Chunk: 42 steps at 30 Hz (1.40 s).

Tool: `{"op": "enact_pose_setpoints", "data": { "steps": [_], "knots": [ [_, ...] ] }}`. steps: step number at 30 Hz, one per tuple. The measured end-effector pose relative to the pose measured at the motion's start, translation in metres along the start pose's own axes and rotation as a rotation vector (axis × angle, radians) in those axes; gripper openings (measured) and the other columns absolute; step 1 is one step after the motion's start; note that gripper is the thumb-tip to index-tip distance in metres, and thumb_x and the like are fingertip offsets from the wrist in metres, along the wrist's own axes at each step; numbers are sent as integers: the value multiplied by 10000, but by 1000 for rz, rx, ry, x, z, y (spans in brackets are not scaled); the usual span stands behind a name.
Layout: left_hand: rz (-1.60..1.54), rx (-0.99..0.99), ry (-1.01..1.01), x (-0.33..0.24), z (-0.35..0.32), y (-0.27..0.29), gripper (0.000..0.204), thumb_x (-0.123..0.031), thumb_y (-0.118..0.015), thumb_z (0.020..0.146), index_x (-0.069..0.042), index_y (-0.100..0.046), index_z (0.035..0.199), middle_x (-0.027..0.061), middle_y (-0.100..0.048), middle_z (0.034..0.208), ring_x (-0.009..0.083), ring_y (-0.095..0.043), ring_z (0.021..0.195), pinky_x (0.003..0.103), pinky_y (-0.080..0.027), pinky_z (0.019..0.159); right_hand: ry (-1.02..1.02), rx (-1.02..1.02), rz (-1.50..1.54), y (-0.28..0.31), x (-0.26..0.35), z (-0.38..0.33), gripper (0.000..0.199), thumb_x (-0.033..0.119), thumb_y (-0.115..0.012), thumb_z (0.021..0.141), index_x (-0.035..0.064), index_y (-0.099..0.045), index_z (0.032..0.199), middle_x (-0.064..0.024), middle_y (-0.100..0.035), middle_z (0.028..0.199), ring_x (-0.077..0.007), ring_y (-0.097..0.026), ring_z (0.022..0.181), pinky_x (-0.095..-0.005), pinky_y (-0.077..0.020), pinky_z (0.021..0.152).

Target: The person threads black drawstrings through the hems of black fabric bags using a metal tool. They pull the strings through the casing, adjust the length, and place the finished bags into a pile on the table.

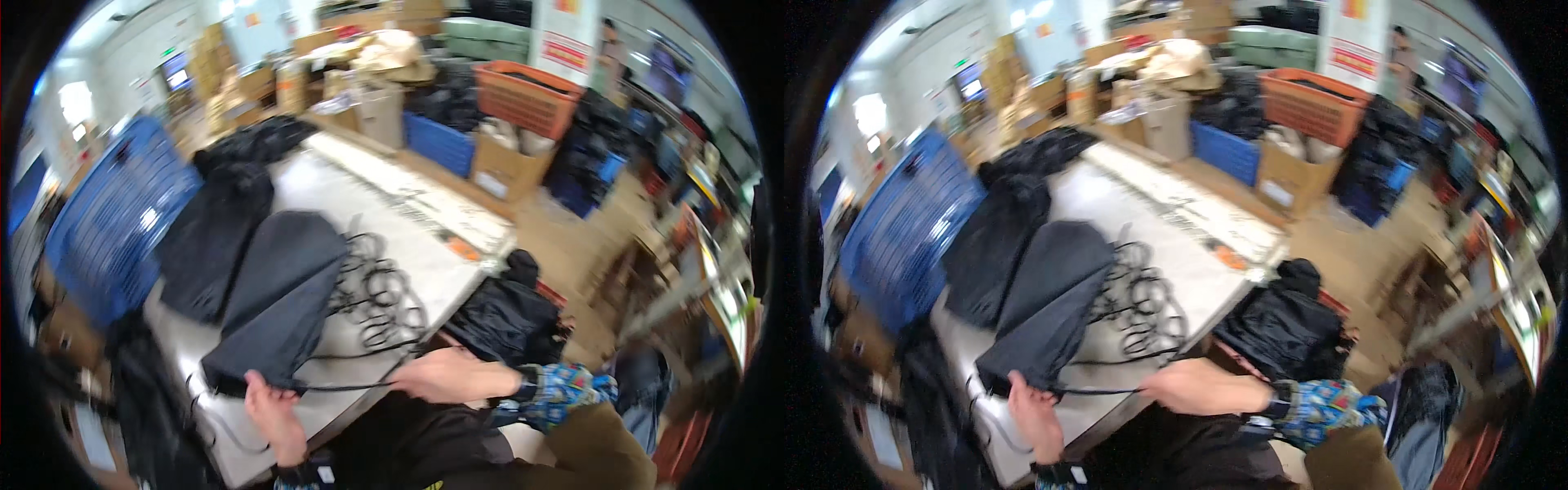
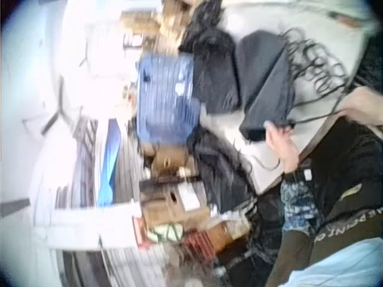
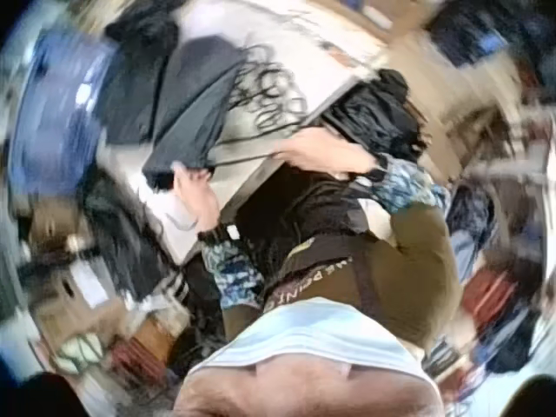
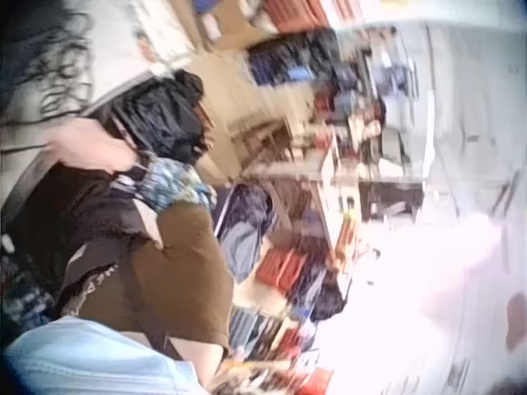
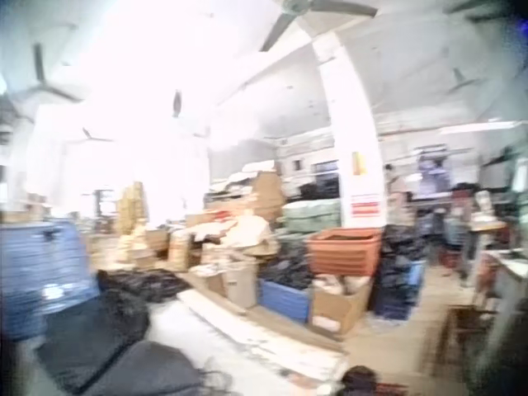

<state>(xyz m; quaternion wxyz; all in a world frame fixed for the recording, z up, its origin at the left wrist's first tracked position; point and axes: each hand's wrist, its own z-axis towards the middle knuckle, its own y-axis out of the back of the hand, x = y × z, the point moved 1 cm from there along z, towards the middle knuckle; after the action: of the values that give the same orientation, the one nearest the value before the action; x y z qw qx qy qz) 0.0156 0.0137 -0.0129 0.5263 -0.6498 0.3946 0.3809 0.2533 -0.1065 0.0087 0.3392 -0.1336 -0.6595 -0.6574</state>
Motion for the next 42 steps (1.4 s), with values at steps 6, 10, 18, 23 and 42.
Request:
{"op": "enact_pose_setpoints", "data": {
  "steps": [6,10,18,23,42],
  "knots": [
    [324,501,205,45,-41,-19,328,-270,-557,950,-12,-606,753,33,-601,667,89,-559,587,229,-447,543,-13,-288,141,-24,4,21,143,45,-612,833,-27,-654,949,-188,-670,858,-329,-663,780,-353,-529,660],
    [-58,345,128,47,-13,-13,282,-253,-542,958,5,-632,886,52,-642,795,103,-596,682,253,-482,623,-137,-162,197,-17,24,29,146,49,-620,848,-39,-637,964,-189,-650,787,-306,-648,677,-319,-499,599],
    [259,544,-160,67,-35,-11,278,-213,-537,961,-2,-646,817,18,-622,772,88,-574,714,245,-464,670,-162,-215,245,-20,20,34,134,78,-592,887,-44,-636,921,-173,-632,730,-198,-629,619,-287,-469,579],
    [221,499,10,44,-26,-11,126,-139,-585,929,-22,-627,909,-30,-580,800,51,-512,732,212,-424,676,-190,-137,383,-19,27,41,139,94,-560,913,-25,-622,947,-100,-593,652,-145,-584,576,-263,-451,556],
    [1202,197,-821,-14,-6,11,111,-140,-550,869,-50,-502,824,197,-563,629,384,-580,583,460,-436,500,304,-535,752,32,33,84,482,122,-521,947,14,-368,1391,-17,-516,997,-97,-491,867,-233,-426,792]
  ]
}}
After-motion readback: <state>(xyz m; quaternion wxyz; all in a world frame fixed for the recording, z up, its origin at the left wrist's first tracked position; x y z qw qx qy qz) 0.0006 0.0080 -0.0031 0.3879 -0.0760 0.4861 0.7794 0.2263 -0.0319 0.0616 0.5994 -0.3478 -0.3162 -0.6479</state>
